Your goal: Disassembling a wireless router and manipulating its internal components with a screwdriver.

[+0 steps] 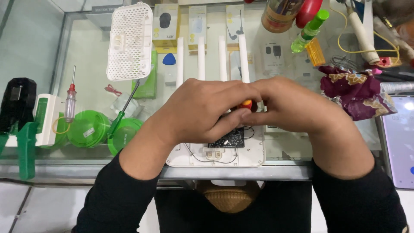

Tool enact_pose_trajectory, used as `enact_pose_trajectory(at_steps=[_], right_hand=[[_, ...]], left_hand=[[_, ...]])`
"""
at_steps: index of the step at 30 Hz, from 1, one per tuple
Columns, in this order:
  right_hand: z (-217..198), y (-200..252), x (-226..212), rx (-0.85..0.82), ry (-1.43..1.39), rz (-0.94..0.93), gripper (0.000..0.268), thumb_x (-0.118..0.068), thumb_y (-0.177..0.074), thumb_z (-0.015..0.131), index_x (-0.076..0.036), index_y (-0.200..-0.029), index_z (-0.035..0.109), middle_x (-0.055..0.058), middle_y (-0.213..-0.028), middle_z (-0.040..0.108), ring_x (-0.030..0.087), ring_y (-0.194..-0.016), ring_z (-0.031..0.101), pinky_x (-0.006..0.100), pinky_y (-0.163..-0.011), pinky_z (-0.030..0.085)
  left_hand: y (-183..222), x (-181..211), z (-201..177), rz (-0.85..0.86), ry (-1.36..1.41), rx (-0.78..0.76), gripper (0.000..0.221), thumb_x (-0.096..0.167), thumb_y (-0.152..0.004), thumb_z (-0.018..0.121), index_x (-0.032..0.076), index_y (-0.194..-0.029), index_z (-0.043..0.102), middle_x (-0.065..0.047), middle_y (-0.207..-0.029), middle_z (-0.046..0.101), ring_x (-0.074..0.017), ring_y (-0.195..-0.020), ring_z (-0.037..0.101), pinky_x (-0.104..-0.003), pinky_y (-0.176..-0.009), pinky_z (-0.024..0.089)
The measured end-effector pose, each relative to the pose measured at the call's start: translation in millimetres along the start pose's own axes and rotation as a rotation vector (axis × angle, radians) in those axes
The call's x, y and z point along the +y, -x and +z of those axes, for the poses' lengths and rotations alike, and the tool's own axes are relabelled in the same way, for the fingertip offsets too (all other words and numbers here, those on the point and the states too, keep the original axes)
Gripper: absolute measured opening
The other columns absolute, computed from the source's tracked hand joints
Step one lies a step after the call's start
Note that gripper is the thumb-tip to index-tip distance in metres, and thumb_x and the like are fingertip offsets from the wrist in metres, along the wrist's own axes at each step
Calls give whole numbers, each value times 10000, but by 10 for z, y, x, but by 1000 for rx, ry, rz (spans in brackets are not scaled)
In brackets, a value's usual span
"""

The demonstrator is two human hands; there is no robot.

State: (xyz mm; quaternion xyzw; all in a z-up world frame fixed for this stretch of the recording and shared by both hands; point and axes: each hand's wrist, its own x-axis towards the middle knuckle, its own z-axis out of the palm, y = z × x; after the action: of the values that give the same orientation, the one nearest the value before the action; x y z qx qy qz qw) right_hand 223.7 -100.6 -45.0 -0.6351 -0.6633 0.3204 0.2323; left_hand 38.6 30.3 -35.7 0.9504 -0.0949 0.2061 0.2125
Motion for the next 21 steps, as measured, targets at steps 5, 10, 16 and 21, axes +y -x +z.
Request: enact_pose_trajectory(at_steps=[5, 10, 16, 21], right_hand=[[-26, 21, -47, -24, 19, -5, 199, -328, -849, 794, -192, -994, 787, -52, -849, 799, 105, -708, 686, 294, -625, 519], [4, 87, -22, -32, -12, -40, 79, -187, -822, 773, -171, -824, 695, -72, -696, 697, 82, -636, 550, 283, -555, 438], [-16, 39, 62, 7, 8, -112, 279, -373, -841, 756, -153, -1012, 733, -33, -900, 796, 111, -773, 678, 307, -655, 500], [-59, 70, -52, 11, 144, 159, 261, -395, -928, 740, -174, -943, 602, -12, -843, 653, 164, -762, 572, 337, -680, 443]], left_hand=[[-25, 87, -86, 38, -114, -93, 138, 240, -1047, 570, 114, -1097, 597, -62, -951, 721, -306, -842, 695, -447, -501, 500], [-17, 285, 82, 95, -208, 17, 130, 207, -1054, 625, 91, -1011, 584, -67, -818, 620, -282, -740, 629, -427, -503, 457], [-30, 234, 124, 15, -295, 79, 126, 213, -1044, 587, 97, -1094, 595, -29, -994, 714, -253, -810, 681, -388, -540, 493], [20, 103, 103, -52, -221, 102, 172, 270, -1063, 538, 115, -1127, 574, -30, -832, 692, -245, -688, 675, -381, -447, 450]])
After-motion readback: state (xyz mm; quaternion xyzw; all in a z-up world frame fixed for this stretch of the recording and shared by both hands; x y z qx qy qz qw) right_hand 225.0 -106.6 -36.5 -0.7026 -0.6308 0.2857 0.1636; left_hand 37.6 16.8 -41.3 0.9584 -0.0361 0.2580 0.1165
